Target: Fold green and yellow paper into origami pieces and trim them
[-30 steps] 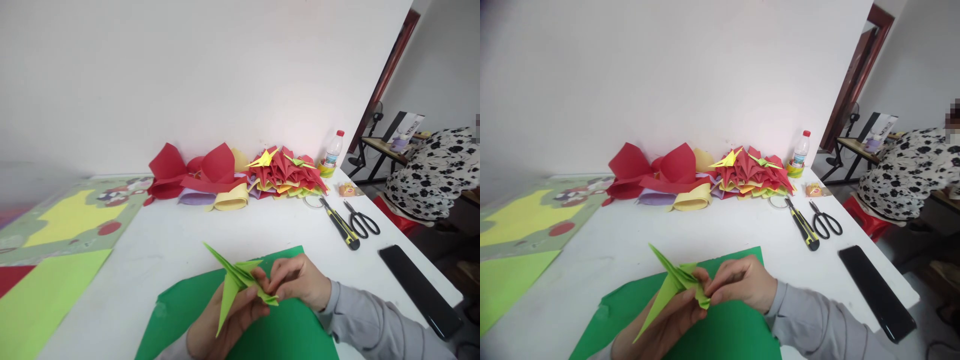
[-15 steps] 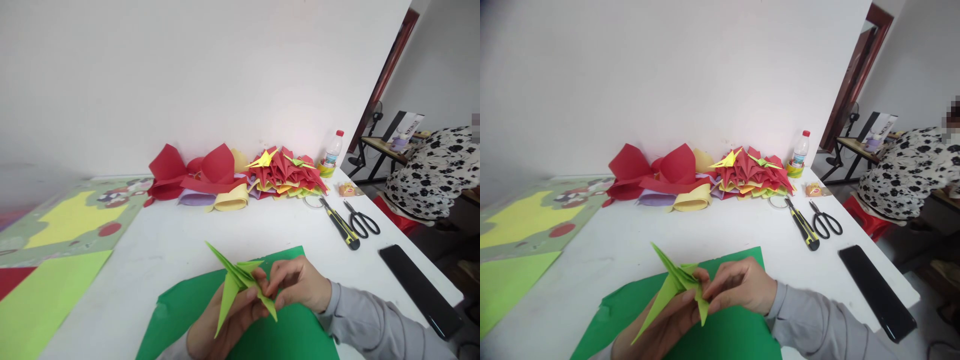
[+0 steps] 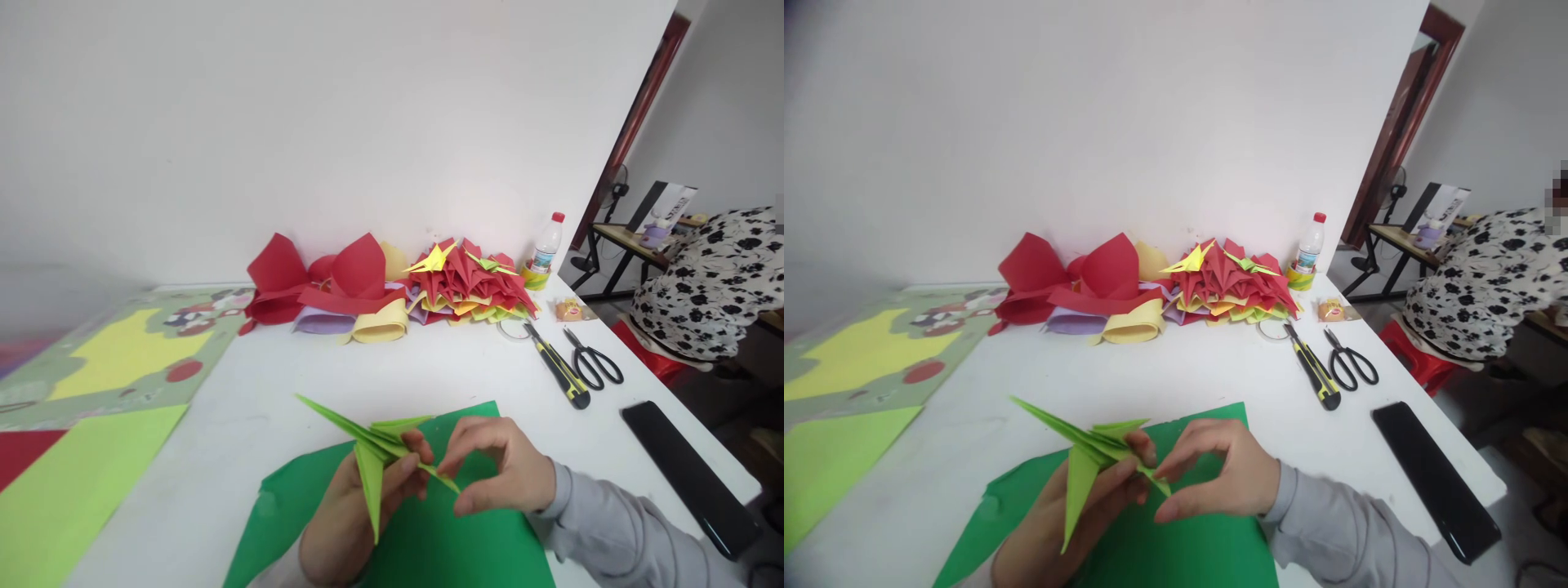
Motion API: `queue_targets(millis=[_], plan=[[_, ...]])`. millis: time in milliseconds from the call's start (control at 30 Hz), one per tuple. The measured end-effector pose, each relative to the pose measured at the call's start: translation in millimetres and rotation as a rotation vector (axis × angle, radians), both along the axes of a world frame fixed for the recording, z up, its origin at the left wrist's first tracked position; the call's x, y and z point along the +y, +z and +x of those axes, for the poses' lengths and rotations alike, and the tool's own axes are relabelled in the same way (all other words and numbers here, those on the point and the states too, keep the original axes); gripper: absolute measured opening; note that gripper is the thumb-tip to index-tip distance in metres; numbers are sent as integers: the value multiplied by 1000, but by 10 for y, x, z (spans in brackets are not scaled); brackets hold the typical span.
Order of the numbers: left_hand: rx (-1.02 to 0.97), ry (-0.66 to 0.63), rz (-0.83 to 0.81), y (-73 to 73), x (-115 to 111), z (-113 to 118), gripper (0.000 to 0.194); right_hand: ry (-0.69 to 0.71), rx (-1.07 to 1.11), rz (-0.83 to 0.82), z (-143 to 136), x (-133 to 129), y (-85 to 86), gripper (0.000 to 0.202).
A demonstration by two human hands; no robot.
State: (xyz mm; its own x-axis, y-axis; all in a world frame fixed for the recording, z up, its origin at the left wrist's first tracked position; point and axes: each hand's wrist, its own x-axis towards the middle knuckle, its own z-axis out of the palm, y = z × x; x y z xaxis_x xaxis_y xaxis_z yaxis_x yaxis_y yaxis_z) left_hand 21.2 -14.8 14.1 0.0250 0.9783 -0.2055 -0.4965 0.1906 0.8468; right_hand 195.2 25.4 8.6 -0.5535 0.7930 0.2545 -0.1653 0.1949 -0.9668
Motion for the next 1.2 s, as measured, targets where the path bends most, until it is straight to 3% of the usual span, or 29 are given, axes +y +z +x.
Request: queue_targets(millis=[133, 367, 633, 900, 1067, 1200], plan=[[147, 3, 65, -35, 31, -47, 26, -8, -58, 1, 39, 10, 19, 29], [243, -157, 211, -195, 102, -147, 18, 3, -111, 6, 27, 17, -28, 25], [291, -200, 230, -215, 82, -168, 16, 29, -137, 0, 24, 11, -37, 17], [312, -87, 159, -130, 10, -94, 20, -25, -194, 8, 36, 6, -77, 11], [266, -145, 150, -127, 40, -113, 23, -139, -232, 245, 10, -50, -9, 11], [173, -29, 74, -79, 20, -69, 25, -223, -191, 504, -38, -115, 73, 18]])
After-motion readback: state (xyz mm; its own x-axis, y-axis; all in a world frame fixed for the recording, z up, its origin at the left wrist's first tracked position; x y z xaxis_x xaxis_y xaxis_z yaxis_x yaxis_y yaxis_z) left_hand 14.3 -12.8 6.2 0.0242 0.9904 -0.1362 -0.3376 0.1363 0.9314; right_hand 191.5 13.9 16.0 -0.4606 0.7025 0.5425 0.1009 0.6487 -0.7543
